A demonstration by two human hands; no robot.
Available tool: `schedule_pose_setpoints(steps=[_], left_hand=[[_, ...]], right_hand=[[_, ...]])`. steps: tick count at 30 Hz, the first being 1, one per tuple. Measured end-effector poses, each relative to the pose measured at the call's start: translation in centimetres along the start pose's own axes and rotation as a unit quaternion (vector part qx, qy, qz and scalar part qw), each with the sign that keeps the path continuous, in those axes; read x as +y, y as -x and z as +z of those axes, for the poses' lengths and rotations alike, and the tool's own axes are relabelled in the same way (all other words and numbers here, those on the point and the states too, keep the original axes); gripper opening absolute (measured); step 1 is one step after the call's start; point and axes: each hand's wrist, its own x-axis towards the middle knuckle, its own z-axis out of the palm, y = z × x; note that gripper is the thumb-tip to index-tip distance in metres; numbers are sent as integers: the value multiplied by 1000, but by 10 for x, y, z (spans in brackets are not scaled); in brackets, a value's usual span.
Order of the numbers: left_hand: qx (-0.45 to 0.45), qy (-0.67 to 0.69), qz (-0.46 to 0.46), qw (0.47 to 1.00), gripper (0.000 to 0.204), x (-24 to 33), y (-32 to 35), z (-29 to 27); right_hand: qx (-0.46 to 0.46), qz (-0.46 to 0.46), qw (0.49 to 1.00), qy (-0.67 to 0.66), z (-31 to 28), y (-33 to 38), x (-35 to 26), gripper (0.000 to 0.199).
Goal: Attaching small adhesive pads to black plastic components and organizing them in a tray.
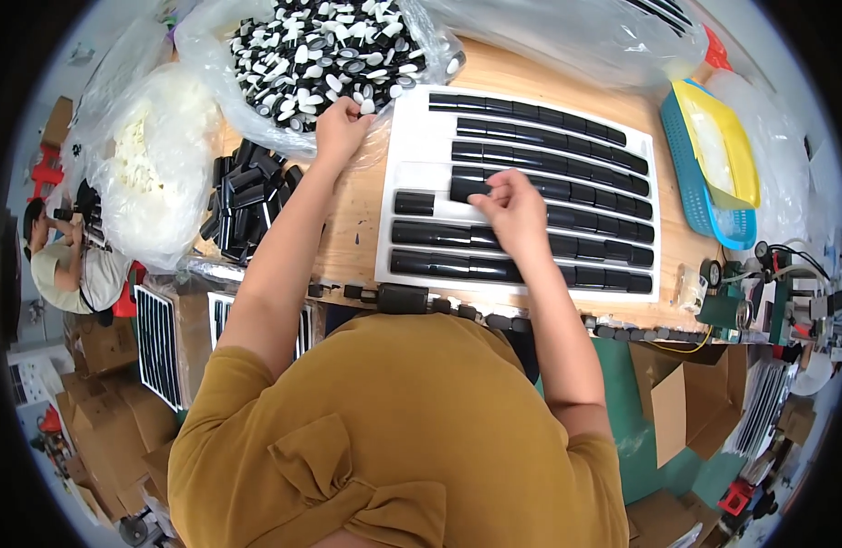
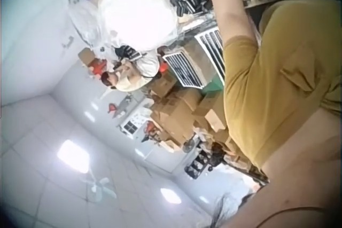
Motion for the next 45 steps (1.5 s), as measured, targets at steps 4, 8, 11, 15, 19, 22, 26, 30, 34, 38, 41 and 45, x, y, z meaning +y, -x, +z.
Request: schedule_pose_setpoints(steps=[4,8,11,15,19,22,26,30,34,38,41,45], left_hand=[[88,243,-19,966,22,9,16,-12],[-3,429,-70,901,16,36,58,-40],[-36,505,-153,849,17,54,90,-44],[-116,499,-183,839,26,81,116,-50],[-168,513,-171,824,28,80,129,-52],[-204,491,-174,829,28,81,130,-50],[-246,473,-166,830,28,90,129,-43],[-240,506,-184,808,26,105,134,-39],[-260,505,-181,803,24,103,138,-38],[-234,529,-176,797,20,106,139,-40],[-234,514,-165,809,22,103,140,-42],[-250,508,-156,809,23,105,141,-47]], right_hand=[[-45,5,997,59,17,9,-17,30],[2,-86,984,154,19,14,-4,28],[46,-177,958,223,26,24,-6,31],[119,-207,949,207,12,21,-1,22],[213,-119,928,282,-45,18,11,14],[179,-100,919,337,-61,25,17,22],[116,-139,915,361,-57,32,16,34],[111,-164,915,352,-60,33,20,32],[68,-172,920,344,-63,27,18,29],[13,-147,921,361,-69,19,5,29],[-22,-156,916,369,-73,13,5,30],[-43,-155,920,356,-76,9,4,33]])
